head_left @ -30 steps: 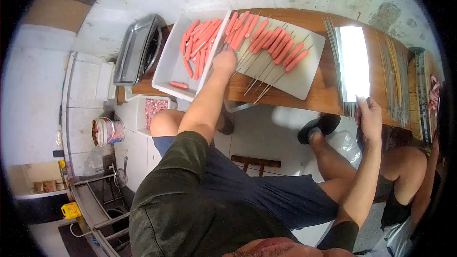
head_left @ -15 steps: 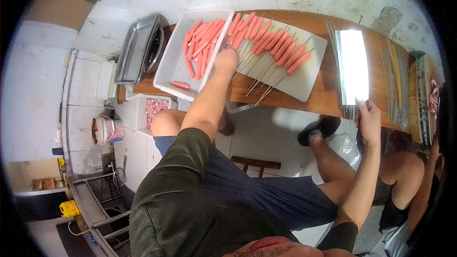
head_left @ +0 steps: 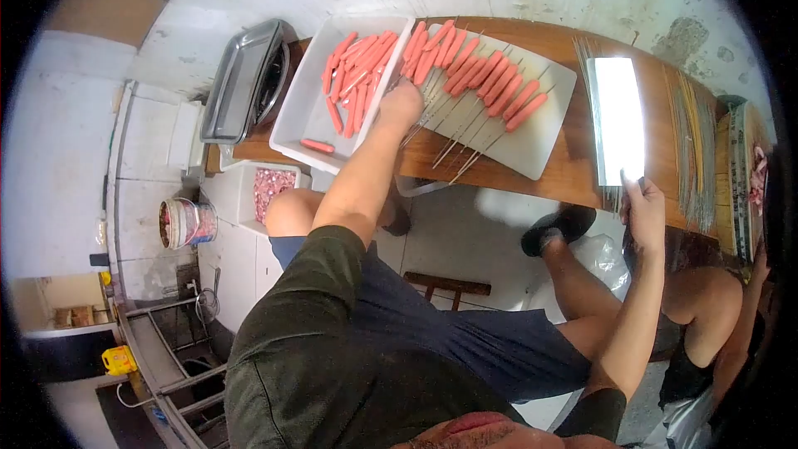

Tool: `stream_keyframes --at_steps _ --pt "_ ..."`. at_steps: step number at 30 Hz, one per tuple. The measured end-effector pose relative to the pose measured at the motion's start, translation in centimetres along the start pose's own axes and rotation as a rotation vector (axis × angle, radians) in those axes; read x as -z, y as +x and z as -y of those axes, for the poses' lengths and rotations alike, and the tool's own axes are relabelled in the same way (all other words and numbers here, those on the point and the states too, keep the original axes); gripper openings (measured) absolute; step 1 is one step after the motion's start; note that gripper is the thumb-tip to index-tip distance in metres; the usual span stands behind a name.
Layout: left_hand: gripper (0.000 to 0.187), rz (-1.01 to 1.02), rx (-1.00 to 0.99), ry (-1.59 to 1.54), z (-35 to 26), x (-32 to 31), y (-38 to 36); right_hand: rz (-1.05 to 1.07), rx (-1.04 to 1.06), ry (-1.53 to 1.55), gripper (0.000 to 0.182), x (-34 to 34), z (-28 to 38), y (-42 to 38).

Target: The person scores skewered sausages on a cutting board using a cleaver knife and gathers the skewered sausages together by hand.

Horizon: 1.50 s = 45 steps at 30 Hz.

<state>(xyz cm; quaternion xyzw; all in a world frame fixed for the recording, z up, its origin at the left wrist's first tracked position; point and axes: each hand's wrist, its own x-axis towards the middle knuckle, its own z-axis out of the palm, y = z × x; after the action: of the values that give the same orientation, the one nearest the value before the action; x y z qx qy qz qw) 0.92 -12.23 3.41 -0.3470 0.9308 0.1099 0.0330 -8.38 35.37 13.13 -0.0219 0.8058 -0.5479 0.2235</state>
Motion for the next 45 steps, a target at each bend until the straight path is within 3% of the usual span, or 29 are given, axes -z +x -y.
stream_keyframes --at_steps 5,15,18,21,23,25,26,33,36,42,45 --pt "0.028 -0.118 -0.004 -0.037 -0.5 0.0 -1.2 -0.038 0.039 -0.011 0.037 -0.2 -0.1 0.0" --pt "0.025 -0.264 -0.262 -0.296 0.4 -0.3 -7.2 0.016 0.055 0.005 0.039 0.2 0.2 -0.7" --pt "0.024 -0.217 -0.245 -0.409 -1.4 0.1 -8.8 -0.032 0.031 0.004 0.034 -0.4 1.1 -1.2" --pt "0.023 -0.083 -0.345 -0.718 -3.4 -0.7 -9.6 -0.018 0.045 0.029 0.034 -0.3 1.0 -1.2" --pt "0.028 0.167 -0.284 -0.855 -5.1 -0.8 -10.0 -0.012 0.033 0.01 0.041 -0.1 1.2 -1.4" --pt "0.028 0.39 -0.166 -1.038 -7.3 -1.2 -10.6 -0.021 0.042 0.037 0.035 -0.2 1.0 -1.3" --pt "0.029 0.392 -0.199 -1.125 -8.0 -2.7 -10.6 -0.03 0.039 0.027 0.035 0.0 1.0 -1.4" --pt "0.033 0.352 -0.308 -0.748 -11.3 -5.1 -10.5 -0.031 0.036 0.055 0.038 0.2 1.4 -1.6" --pt "0.035 0.505 -0.098 -0.769 -11.9 -3.7 -11.0 -0.02 0.055 0.06 0.039 0.8 0.9 -1.2" --pt "0.033 0.559 0.019 -0.866 -12.2 -3.4 -12.0 -0.057 0.034 0.046 0.037 0.6 1.5 -1.8" --pt "0.03 0.257 -0.219 -0.662 -11.2 -6.1 -11.2 -0.06 0.06 0.026 0.038 0.5 1.3 -1.5"
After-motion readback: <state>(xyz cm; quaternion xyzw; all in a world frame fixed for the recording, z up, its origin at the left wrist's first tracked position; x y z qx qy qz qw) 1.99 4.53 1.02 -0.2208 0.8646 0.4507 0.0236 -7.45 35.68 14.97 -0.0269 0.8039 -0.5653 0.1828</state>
